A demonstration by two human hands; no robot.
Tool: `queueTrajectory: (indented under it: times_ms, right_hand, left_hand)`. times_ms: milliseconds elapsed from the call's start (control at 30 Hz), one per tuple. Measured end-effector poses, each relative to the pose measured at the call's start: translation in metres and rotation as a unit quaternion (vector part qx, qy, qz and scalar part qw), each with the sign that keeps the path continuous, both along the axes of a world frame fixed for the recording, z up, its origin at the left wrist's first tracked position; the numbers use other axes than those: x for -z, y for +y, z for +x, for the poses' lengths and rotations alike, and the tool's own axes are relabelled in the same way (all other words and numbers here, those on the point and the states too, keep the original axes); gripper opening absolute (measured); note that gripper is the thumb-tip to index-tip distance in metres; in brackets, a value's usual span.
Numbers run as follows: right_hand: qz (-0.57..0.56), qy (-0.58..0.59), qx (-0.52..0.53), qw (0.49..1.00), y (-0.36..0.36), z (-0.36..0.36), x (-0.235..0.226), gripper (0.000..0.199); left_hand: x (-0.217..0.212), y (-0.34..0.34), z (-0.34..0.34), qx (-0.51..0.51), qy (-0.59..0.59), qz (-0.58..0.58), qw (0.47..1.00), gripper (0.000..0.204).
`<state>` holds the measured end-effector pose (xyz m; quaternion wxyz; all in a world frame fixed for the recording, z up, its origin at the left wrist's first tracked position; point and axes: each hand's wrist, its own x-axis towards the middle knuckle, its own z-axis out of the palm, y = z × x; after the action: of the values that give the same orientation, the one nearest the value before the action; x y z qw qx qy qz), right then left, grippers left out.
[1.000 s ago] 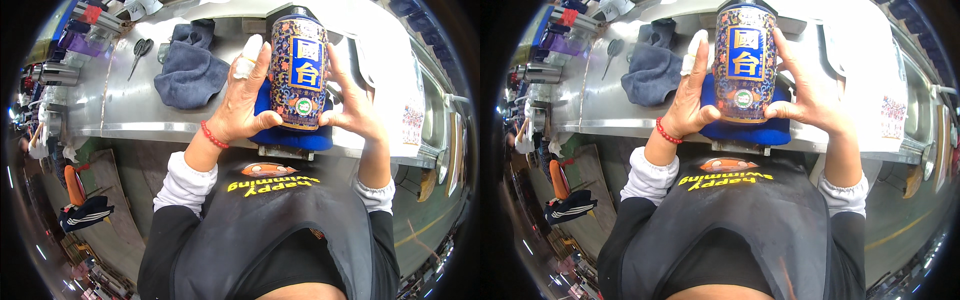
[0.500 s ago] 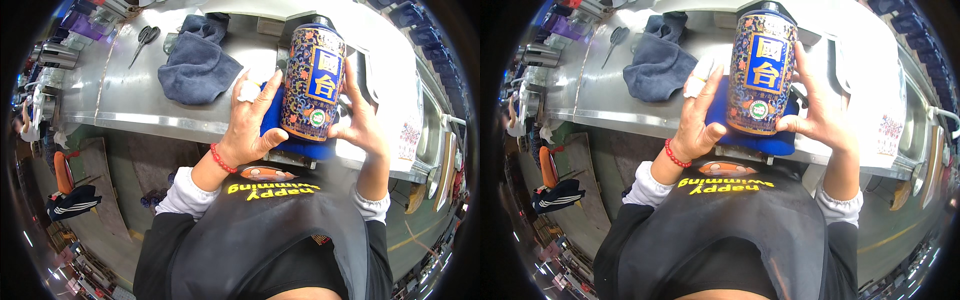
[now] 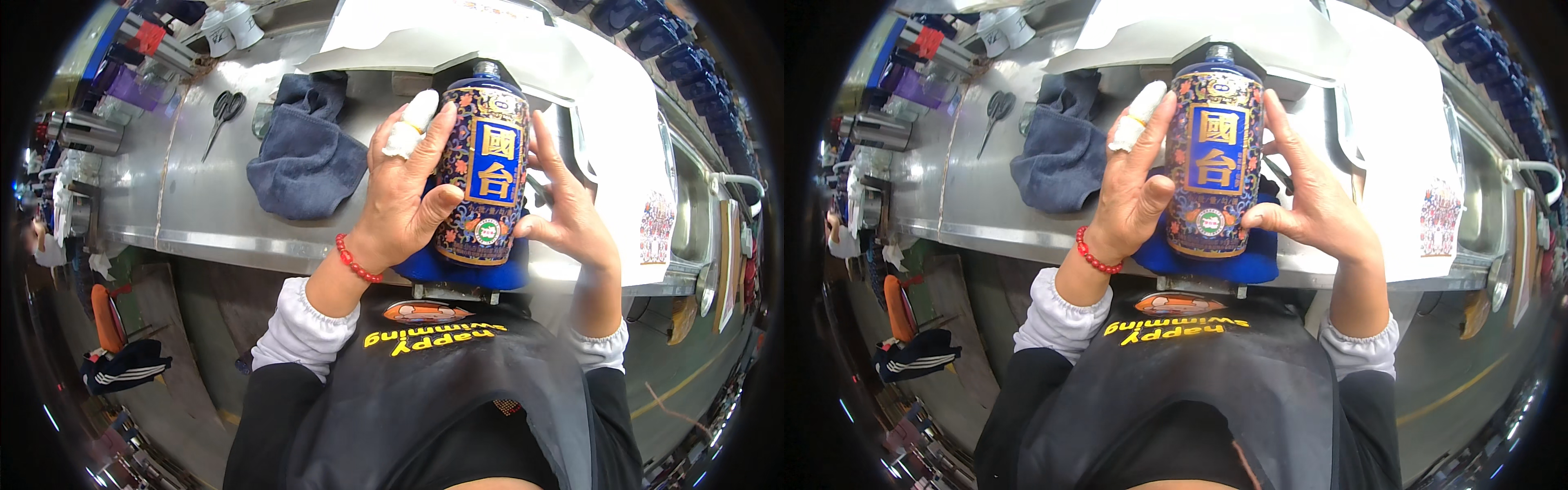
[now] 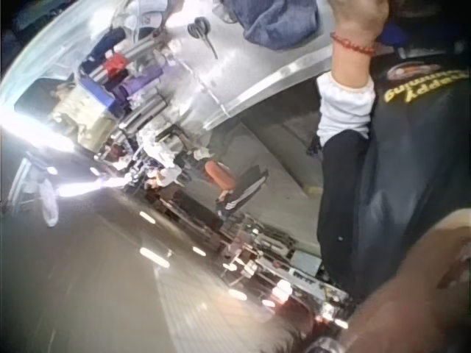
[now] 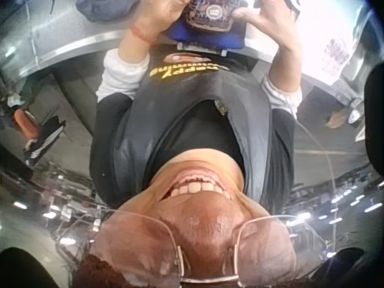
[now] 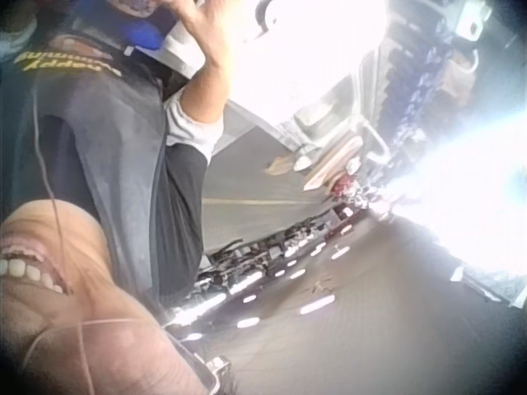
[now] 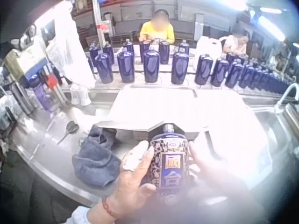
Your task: The person applies a decorative sticker to a blue bottle, smooths it with a green card, and trims the excess with a small blade. They repeat the process on another bottle, aligning and smoothing the sticker while occasionally rotating the bottle.
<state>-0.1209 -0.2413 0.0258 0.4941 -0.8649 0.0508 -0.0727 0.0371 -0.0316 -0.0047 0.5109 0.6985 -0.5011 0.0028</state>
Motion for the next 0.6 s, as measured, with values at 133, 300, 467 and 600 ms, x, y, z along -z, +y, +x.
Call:
queueTrajectory:
  times_ms: [133, 300, 467, 600]
  right_hand:
    - [-0.008, -0.013, -0.012, 1.0, 0.0, 0.004, 0.0, 0.133]
    - [-0.047, -0.037, -0.027, 0.998, -0.006, 0.007, -0.002, 0.136]
    - [-0.083, -0.037, -0.041, 0.995, -0.01, 0.01, -0.009, 0.135]
    - [-0.077, -0.046, -0.022, 0.996, -0.01, 0.013, -0.012, 0.134]
  left_hand:
    - [-0.003, -0.004, 0.007, 0.01, -0.011, -0.004, 1.0, 0.086]
    - [-0.007, -0.006, 0.015, 0.006, -0.103, 0.035, 0.994, 0.086]
    - [-0.012, -0.009, 0.018, 0.02, -0.092, 0.046, 0.994, 0.091]
    - [-0.019, -0.009, 0.022, 0.028, -0.1, 0.068, 0.992, 0.091]
